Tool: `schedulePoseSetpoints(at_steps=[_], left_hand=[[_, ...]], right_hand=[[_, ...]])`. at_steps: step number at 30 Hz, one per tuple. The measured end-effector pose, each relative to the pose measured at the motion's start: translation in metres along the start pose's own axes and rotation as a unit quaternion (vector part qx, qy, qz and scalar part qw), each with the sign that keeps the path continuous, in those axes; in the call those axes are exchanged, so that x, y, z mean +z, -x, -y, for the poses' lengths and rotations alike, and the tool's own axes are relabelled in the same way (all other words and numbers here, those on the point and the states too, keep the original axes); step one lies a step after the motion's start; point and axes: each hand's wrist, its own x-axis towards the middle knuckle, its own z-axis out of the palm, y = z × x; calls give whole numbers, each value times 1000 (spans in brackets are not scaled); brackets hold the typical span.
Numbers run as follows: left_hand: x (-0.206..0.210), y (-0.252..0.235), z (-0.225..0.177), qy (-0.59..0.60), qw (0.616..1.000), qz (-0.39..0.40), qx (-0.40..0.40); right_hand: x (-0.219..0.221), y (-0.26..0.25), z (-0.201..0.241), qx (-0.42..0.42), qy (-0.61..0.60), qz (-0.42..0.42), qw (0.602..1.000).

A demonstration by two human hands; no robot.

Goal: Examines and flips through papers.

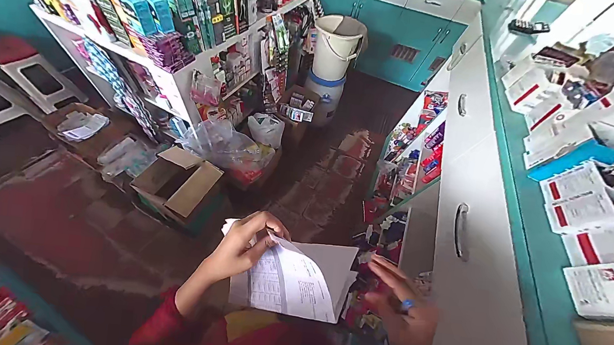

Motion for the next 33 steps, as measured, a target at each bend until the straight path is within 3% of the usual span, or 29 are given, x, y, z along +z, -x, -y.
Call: schedulePoseSetpoints(at_steps=[3, 5, 10, 14, 21, 30, 33], left_hand=[[-3, 0, 2, -12, 999, -27, 28], [-3, 2, 3, -14, 995, -73, 73], [-14, 11, -23, -53, 964, -161, 205], [-25, 28, -62, -147, 952, -90, 255], [-15, 38, -78, -138, 960, -24, 242], [-14, 39, -67, -134, 962, -43, 234], [-11, 37, -63, -114, 970, -75, 201]], right_hand=[[14, -12, 22, -60, 3, 113, 992], [25, -14, 35, -89, 69, 136, 984], [45, -8, 41, -191, 247, 43, 949], [37, -3, 41, -242, 306, -55, 919], [16, 1, 54, -227, 367, -109, 896], [16, -5, 50, -247, 368, -117, 889], [17, -2, 47, -248, 334, -102, 904]])
